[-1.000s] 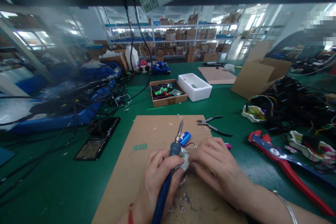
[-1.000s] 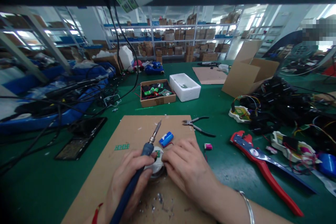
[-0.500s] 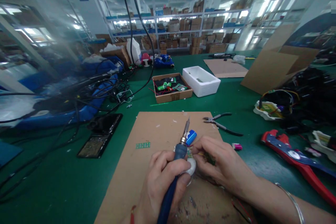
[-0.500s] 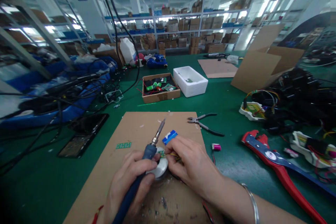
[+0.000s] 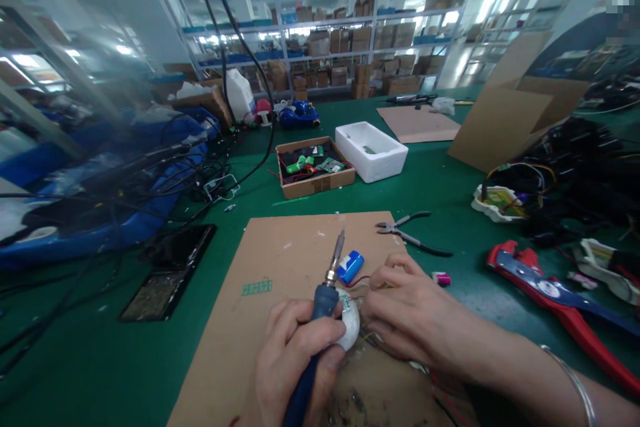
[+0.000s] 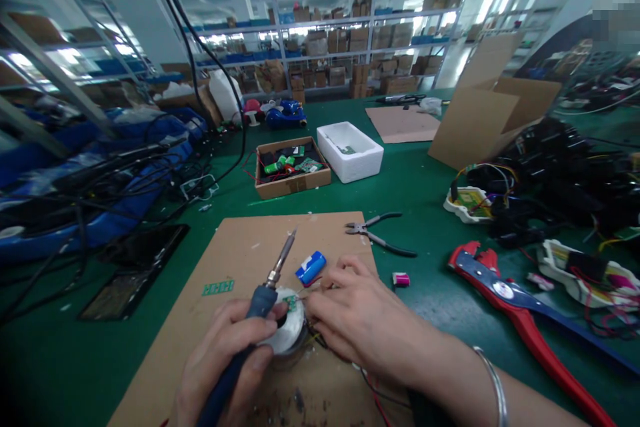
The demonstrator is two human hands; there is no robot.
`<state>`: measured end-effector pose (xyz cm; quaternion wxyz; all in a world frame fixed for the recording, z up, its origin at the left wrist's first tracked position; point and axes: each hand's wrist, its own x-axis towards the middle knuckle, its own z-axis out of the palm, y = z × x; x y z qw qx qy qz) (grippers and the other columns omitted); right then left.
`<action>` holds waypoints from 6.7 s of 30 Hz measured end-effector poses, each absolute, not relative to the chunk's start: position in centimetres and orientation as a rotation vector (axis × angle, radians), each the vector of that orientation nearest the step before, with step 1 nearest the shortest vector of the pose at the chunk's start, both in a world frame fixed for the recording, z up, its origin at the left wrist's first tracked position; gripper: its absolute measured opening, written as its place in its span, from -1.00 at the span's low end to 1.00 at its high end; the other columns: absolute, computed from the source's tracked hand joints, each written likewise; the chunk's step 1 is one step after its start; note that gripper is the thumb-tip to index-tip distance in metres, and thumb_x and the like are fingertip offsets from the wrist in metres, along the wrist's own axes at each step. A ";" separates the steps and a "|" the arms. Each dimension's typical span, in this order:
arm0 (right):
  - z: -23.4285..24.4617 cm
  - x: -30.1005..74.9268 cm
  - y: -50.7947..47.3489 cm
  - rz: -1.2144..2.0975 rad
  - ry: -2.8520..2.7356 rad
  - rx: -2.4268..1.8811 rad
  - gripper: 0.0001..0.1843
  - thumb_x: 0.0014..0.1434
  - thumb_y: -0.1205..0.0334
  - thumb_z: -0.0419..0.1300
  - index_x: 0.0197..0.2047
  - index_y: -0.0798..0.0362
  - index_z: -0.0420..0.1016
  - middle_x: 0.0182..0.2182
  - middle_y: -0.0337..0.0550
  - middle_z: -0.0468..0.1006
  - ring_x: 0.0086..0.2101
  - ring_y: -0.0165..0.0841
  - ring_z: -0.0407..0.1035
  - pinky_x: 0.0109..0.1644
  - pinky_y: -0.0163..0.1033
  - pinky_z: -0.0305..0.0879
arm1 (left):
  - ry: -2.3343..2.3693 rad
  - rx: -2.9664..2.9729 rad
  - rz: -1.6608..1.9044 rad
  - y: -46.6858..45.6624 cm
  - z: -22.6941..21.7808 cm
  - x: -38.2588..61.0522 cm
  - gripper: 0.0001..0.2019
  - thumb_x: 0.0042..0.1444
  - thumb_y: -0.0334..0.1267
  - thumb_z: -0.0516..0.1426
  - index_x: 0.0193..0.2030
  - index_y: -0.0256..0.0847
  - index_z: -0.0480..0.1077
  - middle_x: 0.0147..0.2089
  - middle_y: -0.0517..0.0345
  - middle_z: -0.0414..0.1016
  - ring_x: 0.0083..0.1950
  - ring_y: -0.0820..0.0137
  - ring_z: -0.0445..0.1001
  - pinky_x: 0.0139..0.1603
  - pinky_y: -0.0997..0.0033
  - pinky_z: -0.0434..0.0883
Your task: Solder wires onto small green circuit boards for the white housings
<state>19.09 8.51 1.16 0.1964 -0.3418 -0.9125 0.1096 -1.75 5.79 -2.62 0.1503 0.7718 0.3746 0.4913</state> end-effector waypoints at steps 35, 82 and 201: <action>-0.1 17.5 8.3 0.400 -2.215 -0.984 -0.87 0.26 0.37 0.04 -0.26 0.08 0.41 -0.38 -0.12 0.50 -0.33 -0.35 0.37 -0.26 -0.28 0.28 | 1.065 2.249 1.400 5.9 -2.2 -1.8 -0.87 0.22 -0.30 0.04 -0.14 -0.10 0.38 -0.19 0.09 0.42 -0.16 0.29 0.35 -0.18 0.26 0.32; 0.2 17.7 8.1 0.322 -2.291 -0.994 -0.76 0.33 0.25 -0.01 -0.22 0.10 0.47 -0.39 -0.10 0.54 -0.33 -0.37 0.44 -0.24 -0.30 0.35 | 0.951 1.892 1.668 5.9 -1.0 -2.7 -0.73 0.22 -0.21 0.05 0.04 -0.16 0.34 -0.26 0.12 0.53 -0.22 0.28 0.51 -0.14 0.19 0.45; 0.0 17.9 7.7 0.228 -2.351 -0.978 -0.79 0.30 0.34 -0.02 -0.29 0.07 0.43 -0.37 -0.14 0.53 -0.34 -0.40 0.42 -0.25 -0.28 0.38 | 0.973 1.380 1.509 5.0 0.4 -5.5 -0.87 0.13 -0.21 0.12 -0.38 -0.16 0.43 -0.53 0.18 0.37 -0.56 0.47 0.32 -0.66 0.56 0.29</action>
